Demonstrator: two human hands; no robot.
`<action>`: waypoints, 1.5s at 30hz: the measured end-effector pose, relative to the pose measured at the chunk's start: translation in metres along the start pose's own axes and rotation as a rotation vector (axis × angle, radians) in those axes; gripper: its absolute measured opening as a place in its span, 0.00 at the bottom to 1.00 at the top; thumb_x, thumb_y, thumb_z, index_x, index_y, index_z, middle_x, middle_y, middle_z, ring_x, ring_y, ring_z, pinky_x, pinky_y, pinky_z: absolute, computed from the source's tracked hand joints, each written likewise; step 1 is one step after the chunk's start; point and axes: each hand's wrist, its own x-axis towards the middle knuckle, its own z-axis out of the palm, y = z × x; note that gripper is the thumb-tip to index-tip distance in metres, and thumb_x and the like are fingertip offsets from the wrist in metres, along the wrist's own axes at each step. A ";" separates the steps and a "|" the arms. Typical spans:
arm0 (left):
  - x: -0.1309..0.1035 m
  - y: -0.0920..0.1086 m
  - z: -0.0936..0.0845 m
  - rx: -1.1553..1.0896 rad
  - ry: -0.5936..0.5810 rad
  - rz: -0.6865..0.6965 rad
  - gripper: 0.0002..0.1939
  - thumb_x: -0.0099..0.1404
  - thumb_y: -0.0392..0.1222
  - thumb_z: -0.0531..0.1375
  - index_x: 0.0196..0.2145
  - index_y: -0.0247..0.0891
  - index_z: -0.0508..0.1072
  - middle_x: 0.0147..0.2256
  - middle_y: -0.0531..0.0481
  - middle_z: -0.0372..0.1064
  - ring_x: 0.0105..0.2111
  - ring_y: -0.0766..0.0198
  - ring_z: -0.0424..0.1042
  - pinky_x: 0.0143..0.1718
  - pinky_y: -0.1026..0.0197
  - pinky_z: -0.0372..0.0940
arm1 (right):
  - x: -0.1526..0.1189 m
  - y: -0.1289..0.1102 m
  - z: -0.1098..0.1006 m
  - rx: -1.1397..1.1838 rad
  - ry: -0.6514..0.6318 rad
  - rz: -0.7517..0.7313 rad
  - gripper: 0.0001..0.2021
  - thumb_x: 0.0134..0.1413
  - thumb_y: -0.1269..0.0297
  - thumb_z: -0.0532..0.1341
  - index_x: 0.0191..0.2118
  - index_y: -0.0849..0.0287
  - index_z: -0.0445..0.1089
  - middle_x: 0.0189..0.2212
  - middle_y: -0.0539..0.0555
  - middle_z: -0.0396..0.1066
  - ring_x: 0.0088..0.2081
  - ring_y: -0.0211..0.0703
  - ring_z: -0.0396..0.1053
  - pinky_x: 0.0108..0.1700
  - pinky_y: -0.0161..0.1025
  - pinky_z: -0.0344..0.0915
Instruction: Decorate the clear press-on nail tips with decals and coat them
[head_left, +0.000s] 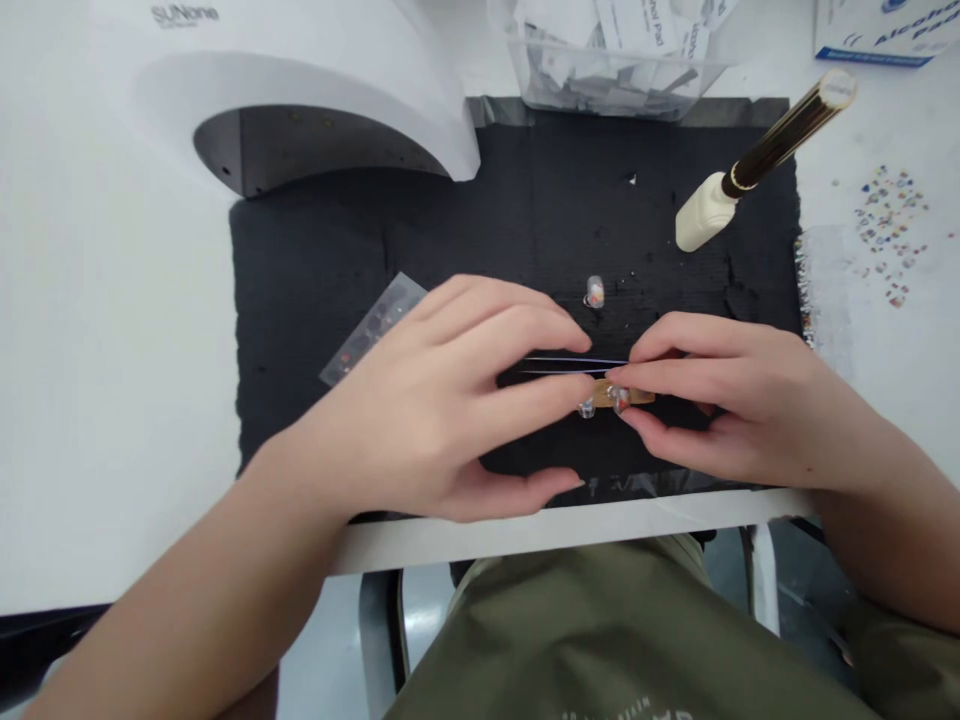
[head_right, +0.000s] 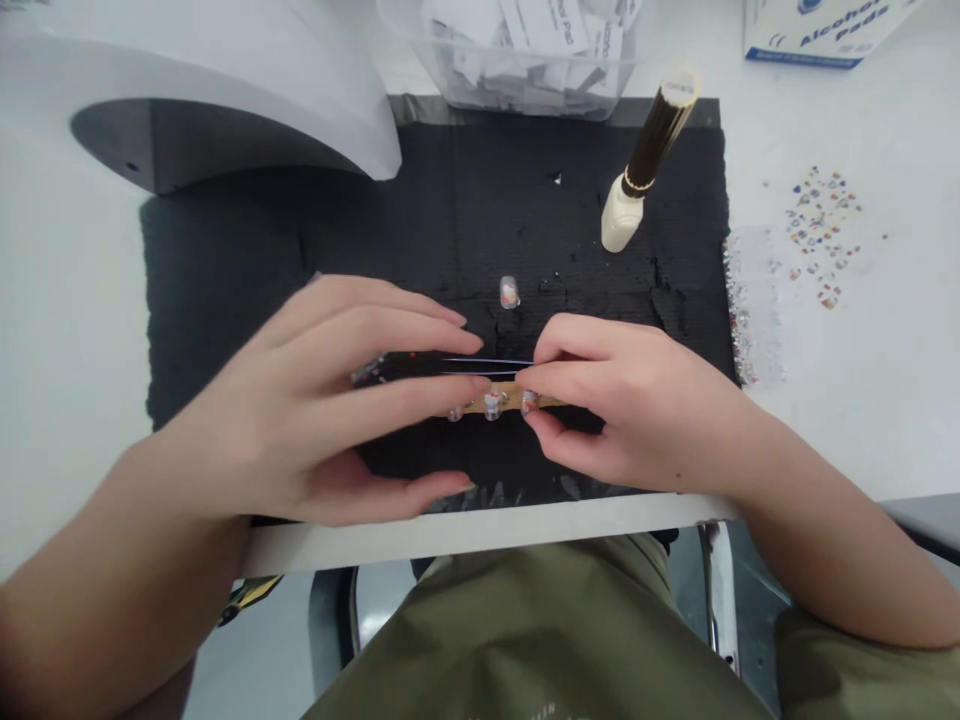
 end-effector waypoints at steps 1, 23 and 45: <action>0.000 0.002 0.003 -0.011 0.002 0.014 0.23 0.77 0.57 0.67 0.56 0.35 0.77 0.56 0.35 0.80 0.59 0.40 0.81 0.57 0.38 0.80 | 0.000 0.000 0.000 -0.007 -0.001 -0.004 0.08 0.72 0.69 0.65 0.45 0.59 0.83 0.42 0.56 0.83 0.33 0.35 0.77 0.35 0.35 0.74; 0.009 0.008 0.011 -0.015 -0.044 0.067 0.25 0.77 0.60 0.66 0.56 0.34 0.80 0.61 0.33 0.81 0.66 0.36 0.80 0.65 0.36 0.80 | -0.003 0.002 0.000 -0.036 -0.036 -0.001 0.11 0.74 0.68 0.61 0.43 0.60 0.82 0.41 0.57 0.81 0.37 0.41 0.79 0.39 0.39 0.75; 0.012 0.008 0.012 -0.055 -0.072 0.009 0.19 0.77 0.59 0.66 0.54 0.42 0.81 0.63 0.35 0.81 0.68 0.39 0.79 0.65 0.37 0.81 | -0.002 0.002 -0.001 -0.052 -0.069 0.028 0.11 0.75 0.66 0.60 0.43 0.56 0.82 0.44 0.57 0.83 0.39 0.43 0.80 0.35 0.41 0.72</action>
